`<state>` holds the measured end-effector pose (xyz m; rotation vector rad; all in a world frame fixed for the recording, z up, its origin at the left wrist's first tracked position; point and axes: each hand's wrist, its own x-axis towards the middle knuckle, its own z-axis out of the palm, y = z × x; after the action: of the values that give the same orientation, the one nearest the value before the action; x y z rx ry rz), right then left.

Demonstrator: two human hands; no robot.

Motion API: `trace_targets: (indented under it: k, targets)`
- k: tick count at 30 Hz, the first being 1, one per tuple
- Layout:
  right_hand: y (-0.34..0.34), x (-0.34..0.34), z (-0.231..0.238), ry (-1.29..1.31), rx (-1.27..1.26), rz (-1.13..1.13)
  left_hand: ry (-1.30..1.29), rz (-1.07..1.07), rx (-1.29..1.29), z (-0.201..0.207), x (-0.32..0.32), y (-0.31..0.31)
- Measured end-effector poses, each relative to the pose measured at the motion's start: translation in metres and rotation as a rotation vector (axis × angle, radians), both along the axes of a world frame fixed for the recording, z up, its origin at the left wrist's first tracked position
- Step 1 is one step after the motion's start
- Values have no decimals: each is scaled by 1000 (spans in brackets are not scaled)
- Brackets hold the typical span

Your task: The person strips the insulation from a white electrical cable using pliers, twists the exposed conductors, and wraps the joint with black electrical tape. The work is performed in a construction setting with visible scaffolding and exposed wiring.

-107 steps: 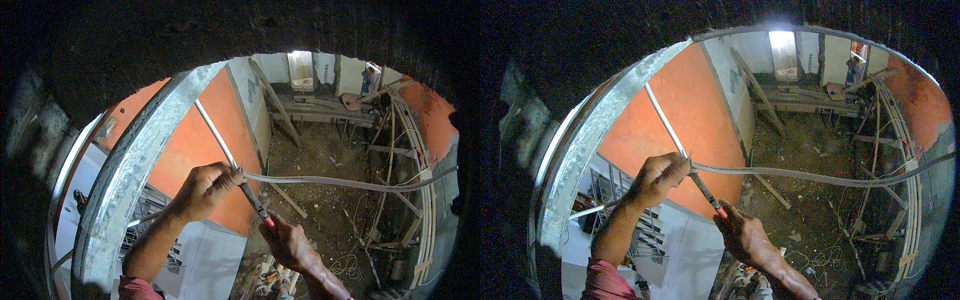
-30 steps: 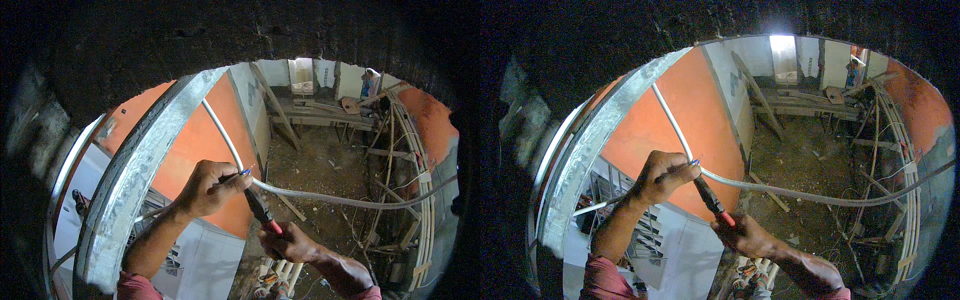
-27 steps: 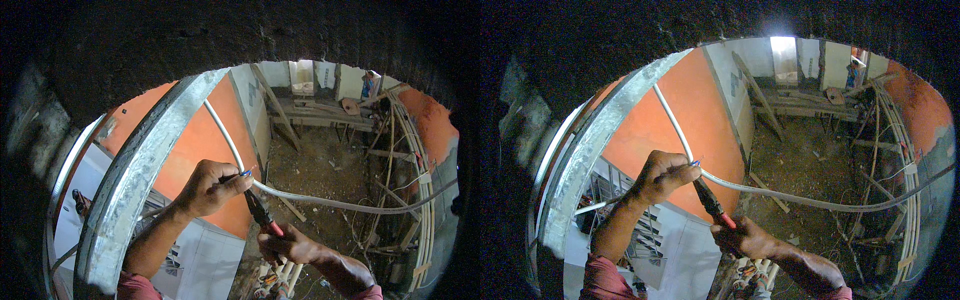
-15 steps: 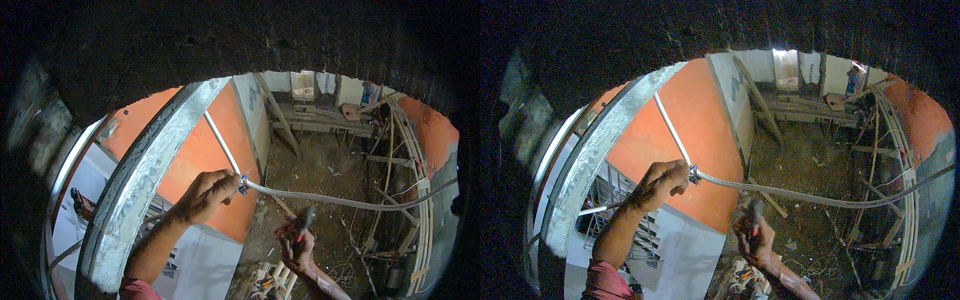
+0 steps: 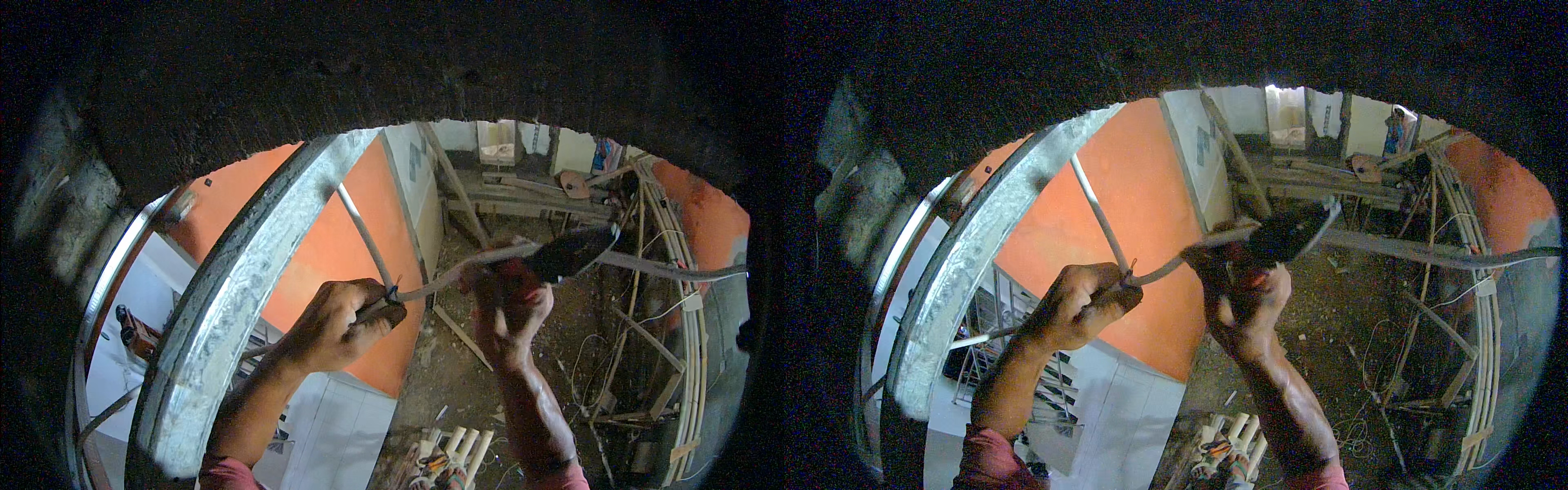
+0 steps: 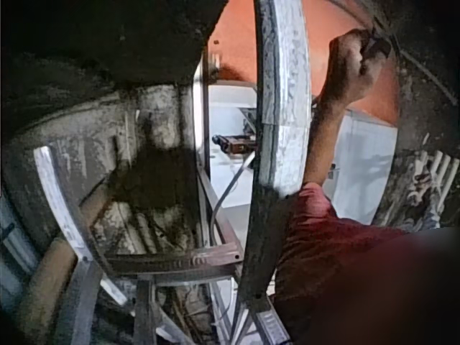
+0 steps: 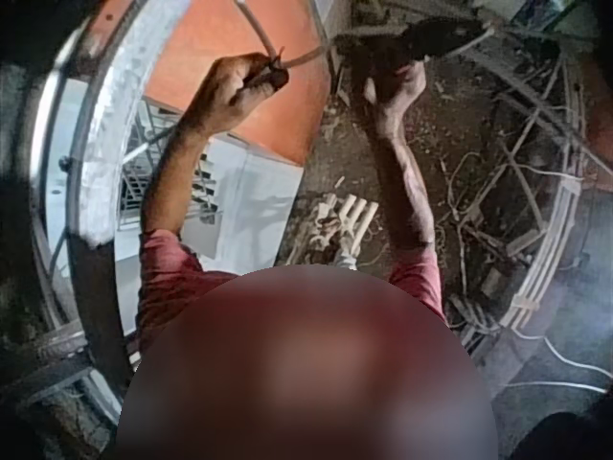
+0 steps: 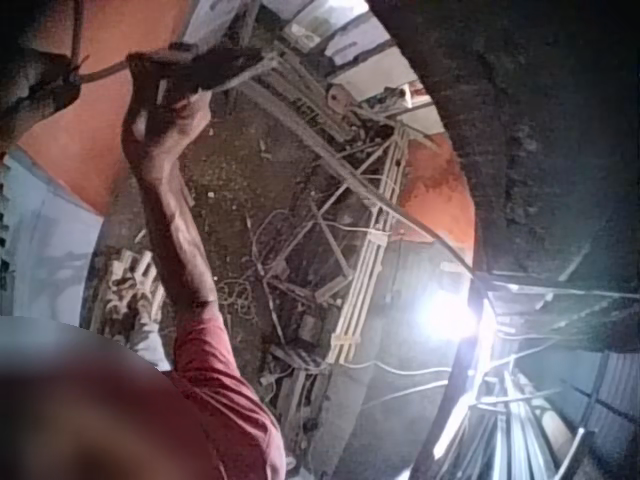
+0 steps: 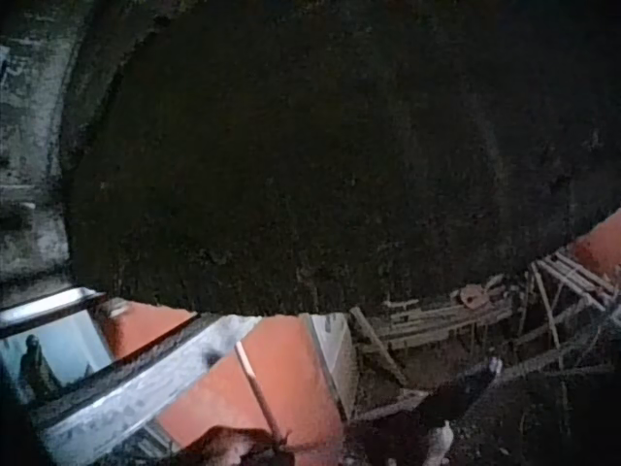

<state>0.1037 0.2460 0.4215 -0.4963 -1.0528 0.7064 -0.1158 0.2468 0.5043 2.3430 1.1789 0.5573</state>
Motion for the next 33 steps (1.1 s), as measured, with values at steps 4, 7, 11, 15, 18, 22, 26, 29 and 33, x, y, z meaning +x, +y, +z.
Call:
trace_targets:
  k: [4, 7, 11, 15, 18, 22, 26, 29, 33]
  targets:
    - [10, -5, 27, -210, 84, -190, -91, -53, 41, -3, 4, -1]
    - [21, -10, 39, 23, 89, 32, -284, 138, -258, 0, 6, -4]
    - [12, -5, 28, 17, -51, 68, -494, 215, -383, 14, 7, -6]
    - [-30, -7, -13, -14, -226, 32, -404, 233, -282, 20, 16, -13]
    - [-60, -31, -53, 267, -364, 73, -376, 243, -230, 21, 18, -15]
    - [-94, -52, -100, 85, -813, 201, -304, 254, -202, 20, 15, -14]
    - [-106, -66, -122, -429, -836, 187, -295, 248, -212, 20, 9, -12]
    - [-109, -60, -121, -541, -587, 69, -295, 227, -232, 14, 10, -10]
    - [-108, -54, -100, -547, -450, -117, -266, 230, -277, 13, 4, -4]
